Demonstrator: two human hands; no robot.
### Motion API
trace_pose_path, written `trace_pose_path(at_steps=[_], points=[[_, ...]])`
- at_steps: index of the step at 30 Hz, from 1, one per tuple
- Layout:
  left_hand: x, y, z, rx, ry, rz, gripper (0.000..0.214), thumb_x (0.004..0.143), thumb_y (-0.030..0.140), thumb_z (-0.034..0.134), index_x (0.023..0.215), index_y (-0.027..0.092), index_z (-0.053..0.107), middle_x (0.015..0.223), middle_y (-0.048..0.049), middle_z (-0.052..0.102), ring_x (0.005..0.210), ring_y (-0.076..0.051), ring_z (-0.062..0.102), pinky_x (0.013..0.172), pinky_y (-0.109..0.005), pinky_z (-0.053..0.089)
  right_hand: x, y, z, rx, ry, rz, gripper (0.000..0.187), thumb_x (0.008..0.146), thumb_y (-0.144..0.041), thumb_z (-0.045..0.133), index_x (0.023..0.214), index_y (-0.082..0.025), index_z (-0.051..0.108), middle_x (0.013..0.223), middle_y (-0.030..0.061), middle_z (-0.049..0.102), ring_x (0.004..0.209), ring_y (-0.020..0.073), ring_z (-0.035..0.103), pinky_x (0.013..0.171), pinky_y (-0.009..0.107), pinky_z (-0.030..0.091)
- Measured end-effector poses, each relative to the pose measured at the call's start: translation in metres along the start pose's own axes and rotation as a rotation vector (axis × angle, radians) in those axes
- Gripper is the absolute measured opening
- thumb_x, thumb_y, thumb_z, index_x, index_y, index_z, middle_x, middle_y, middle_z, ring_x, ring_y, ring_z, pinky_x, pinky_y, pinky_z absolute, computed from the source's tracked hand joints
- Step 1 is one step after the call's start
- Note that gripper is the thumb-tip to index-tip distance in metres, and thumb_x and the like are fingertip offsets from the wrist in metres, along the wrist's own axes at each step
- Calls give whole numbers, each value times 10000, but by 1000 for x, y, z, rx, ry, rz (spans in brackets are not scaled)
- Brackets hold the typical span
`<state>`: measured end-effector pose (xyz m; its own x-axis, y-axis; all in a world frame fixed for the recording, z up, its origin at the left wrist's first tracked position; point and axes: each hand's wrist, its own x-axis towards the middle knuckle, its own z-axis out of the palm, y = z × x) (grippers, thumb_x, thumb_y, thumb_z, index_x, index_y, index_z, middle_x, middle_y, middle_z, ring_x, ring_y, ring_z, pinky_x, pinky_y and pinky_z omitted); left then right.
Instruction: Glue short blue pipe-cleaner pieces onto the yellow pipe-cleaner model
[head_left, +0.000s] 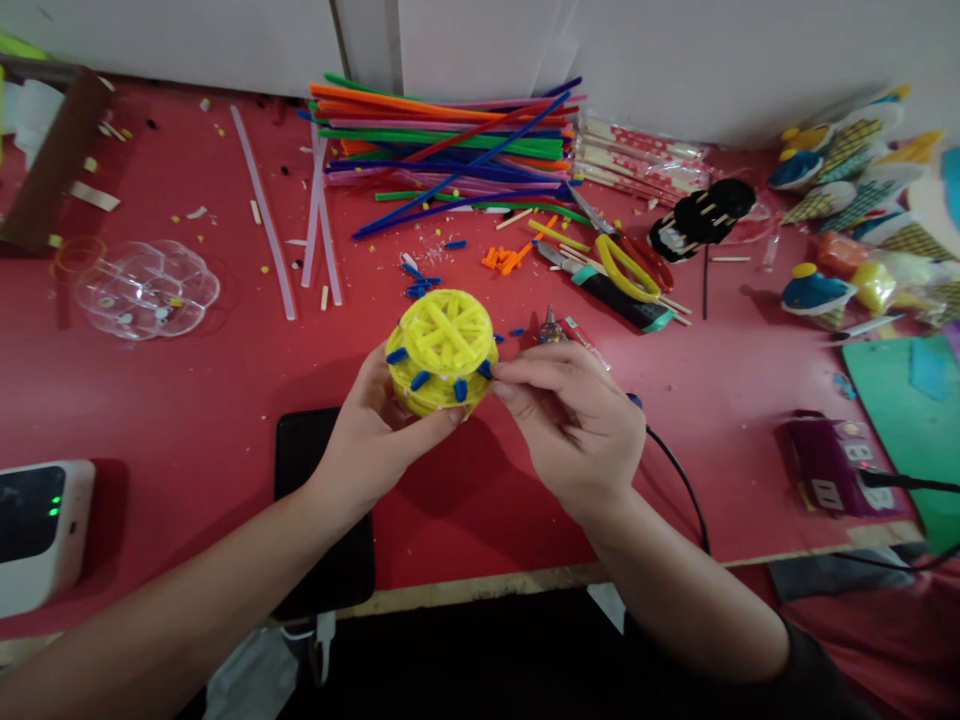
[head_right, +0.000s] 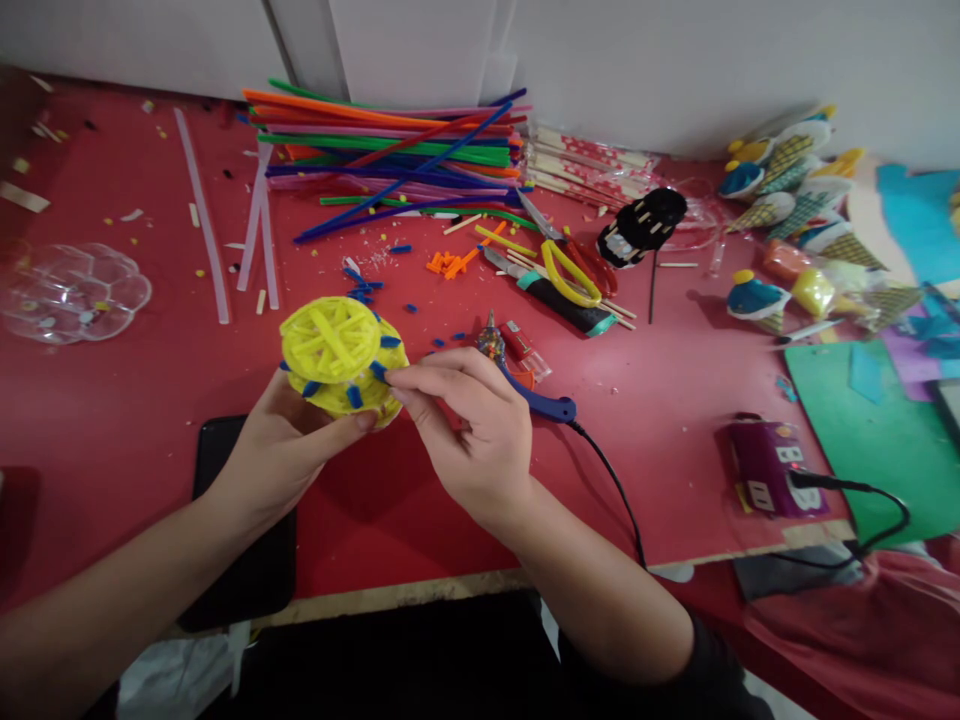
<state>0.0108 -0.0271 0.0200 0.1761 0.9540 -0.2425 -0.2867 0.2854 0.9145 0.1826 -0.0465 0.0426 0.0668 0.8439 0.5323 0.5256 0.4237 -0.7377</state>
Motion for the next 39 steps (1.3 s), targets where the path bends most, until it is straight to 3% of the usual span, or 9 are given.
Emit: trace_pose_path(at_steps=[13,18,25,39], points=[[0,2,2,-41,1,1,528,648,151,916,1081,244,630,1101,-15,781,1018,-195,763,924,-307,622,0,3,0,-1,1,-58,155,903,-79,697,957,-219,734,867,-4,746,827,144,713,757,283,600],[0,0,0,-33,-7,6,534,671,159,908,1111,243,618,1139,-29,771,1040,-215,761,935,-350,630,1,2,0,-3,-9,-94,223,901,-61,685,1046,-220,741,963,14,781,852,156,726,769,298,613],[1,-4,-3,-24,-31,8,543,673,182,917,1118,264,617,1186,-21,760,1089,-212,748,975,-334,610,1,2,0,-11,-2,-103,210,909,-66,677,1037,-209,761,906,20,746,782,140,710,657,254,599],[1,-2,-1,-26,-22,11,516,663,180,920,1084,258,631,1143,-20,771,1063,-214,751,962,-345,610,1,3,0,35,-46,-93,229,912,-30,651,1050,-184,751,918,31,699,831,122,700,746,258,615]])
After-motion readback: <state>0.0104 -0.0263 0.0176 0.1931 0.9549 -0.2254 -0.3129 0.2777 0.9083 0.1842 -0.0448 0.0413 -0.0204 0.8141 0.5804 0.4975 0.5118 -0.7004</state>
